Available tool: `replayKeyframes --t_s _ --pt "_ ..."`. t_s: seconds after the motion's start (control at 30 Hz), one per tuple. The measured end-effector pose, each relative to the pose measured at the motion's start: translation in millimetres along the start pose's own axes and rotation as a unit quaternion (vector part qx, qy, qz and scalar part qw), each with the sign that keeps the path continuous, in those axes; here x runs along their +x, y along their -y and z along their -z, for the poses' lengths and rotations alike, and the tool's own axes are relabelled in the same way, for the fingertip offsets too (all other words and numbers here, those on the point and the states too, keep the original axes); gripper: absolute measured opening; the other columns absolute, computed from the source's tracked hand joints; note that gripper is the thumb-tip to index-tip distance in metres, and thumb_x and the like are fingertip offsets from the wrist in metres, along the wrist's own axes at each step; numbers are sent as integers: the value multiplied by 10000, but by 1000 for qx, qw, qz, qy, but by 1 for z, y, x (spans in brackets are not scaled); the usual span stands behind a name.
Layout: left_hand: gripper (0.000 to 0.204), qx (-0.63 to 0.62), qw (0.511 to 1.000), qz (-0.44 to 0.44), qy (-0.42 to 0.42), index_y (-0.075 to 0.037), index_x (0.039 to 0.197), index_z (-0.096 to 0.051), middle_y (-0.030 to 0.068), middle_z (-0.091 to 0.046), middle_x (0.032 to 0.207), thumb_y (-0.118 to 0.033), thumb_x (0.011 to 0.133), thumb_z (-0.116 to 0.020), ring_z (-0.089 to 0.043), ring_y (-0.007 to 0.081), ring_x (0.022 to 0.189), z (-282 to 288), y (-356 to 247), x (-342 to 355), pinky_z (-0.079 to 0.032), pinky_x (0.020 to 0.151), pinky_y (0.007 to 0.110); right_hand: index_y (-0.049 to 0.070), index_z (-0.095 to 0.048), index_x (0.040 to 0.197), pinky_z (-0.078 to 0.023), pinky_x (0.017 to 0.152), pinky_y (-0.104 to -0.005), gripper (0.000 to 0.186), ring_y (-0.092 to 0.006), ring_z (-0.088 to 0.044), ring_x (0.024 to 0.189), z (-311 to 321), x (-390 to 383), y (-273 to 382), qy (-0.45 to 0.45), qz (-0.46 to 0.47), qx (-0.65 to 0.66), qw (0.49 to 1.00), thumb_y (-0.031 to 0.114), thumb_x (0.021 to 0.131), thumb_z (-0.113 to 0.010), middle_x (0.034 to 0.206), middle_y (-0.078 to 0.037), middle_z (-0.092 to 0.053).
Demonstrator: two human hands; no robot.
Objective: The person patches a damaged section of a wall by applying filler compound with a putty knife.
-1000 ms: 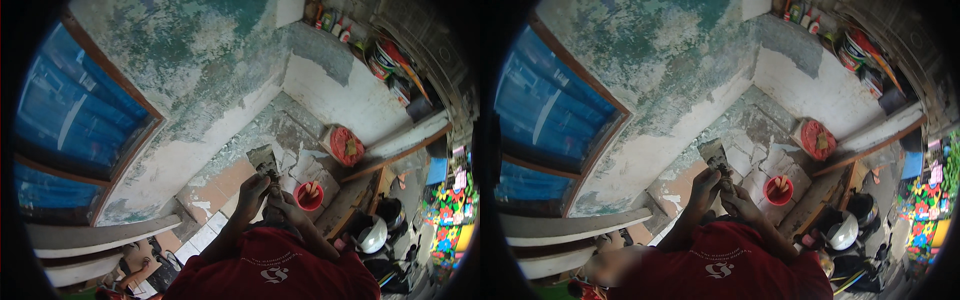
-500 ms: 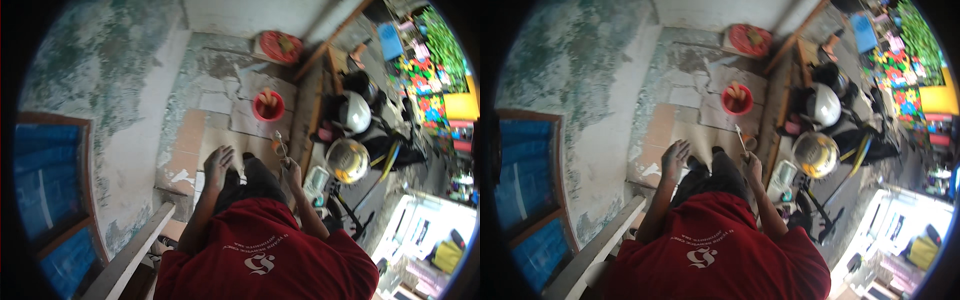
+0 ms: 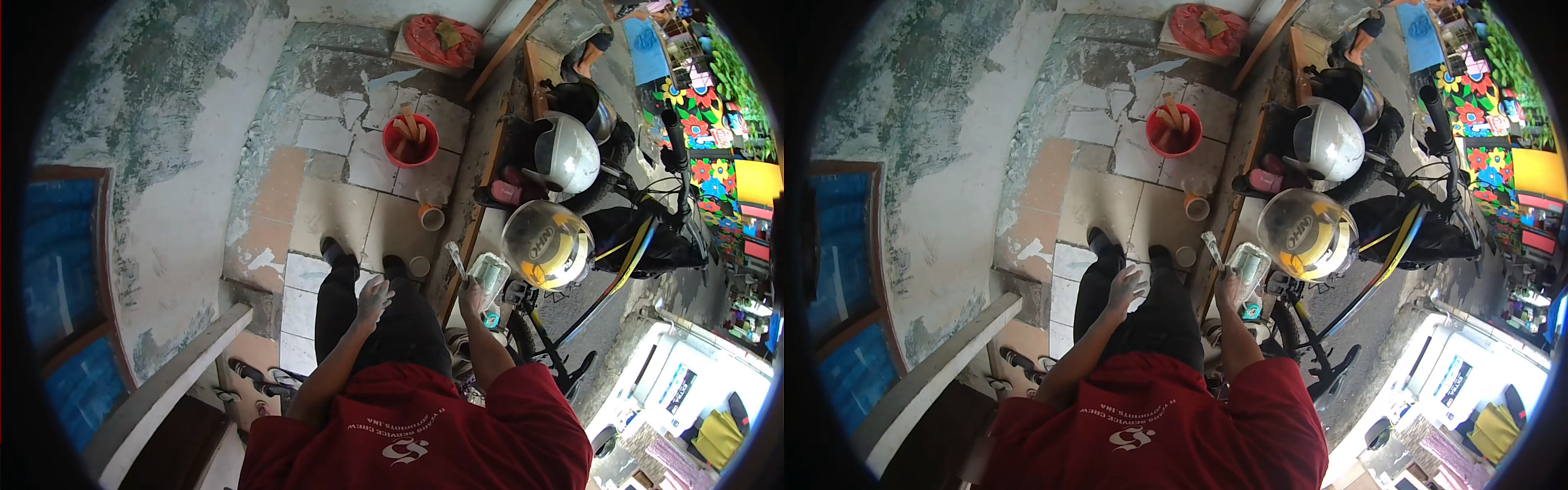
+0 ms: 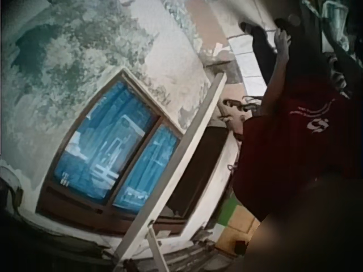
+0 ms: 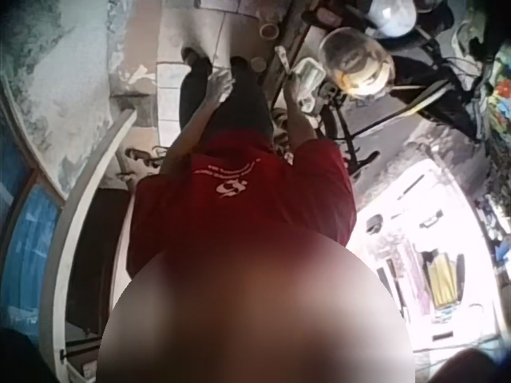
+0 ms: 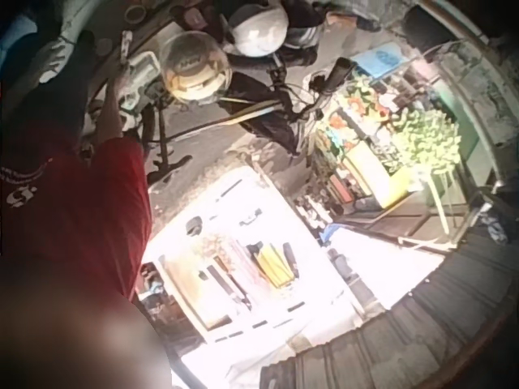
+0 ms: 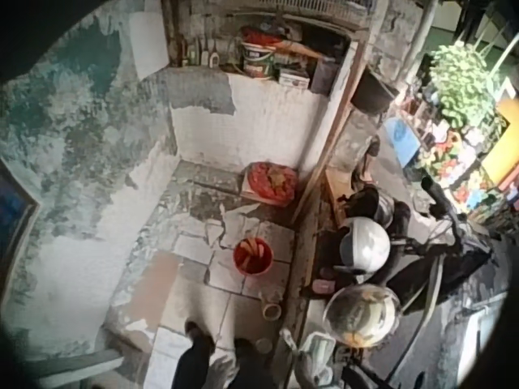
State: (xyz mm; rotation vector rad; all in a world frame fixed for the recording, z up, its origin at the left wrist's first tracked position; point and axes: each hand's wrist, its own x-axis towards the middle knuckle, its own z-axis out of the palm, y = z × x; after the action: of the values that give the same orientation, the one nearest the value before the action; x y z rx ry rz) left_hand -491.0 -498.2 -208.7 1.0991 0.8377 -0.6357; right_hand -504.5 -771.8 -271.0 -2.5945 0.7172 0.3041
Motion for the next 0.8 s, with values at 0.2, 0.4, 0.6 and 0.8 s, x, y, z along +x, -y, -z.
replayKeyframes --t_s 0.2,0.4,0.6,0.8 --pt "476 -10 1000 -5 -4 -45 1304 -343 100 -545 1125 -215 899 -527 -598 170 867 -2 12 -15 -459 731 268 123 -594 928 -454 636 -477 137 -382 -578 785 -20 22 -6 35 -52 -67 996 187 818 -547 947 -186 -548" --pt "390 -175 984 16 10 -122 1252 -392 91 -542 1173 -271 908 -501 -538 263 1066 15 3 12 -419 896 392 124 -576 829 -464 599 -450 123 -361 -576 728 41 -12 93 45 327 35 943 116 708 -597 865 -155 -517" --pt "670 -318 912 -15 260 -157 1332 -299 111 -279 1392 -585 837 -446 -313 318 1263 38 -76 4 -350 961 530 134 -561 853 -486 591 -403 214 -283 -584 728 109 -34 208 65 596 4 800 164 650 -624 844 -94 -505" --pt "874 -295 837 -208 412 -87 1387 -198 150 -314 1390 -655 776 -460 -339 334 1262 91 -197 -59 -318 1010 534 133 -534 771 -474 567 -336 194 -206 -570 735 153 -38 361 38 769 -7 639 206 610 -615 782 -40 -488"
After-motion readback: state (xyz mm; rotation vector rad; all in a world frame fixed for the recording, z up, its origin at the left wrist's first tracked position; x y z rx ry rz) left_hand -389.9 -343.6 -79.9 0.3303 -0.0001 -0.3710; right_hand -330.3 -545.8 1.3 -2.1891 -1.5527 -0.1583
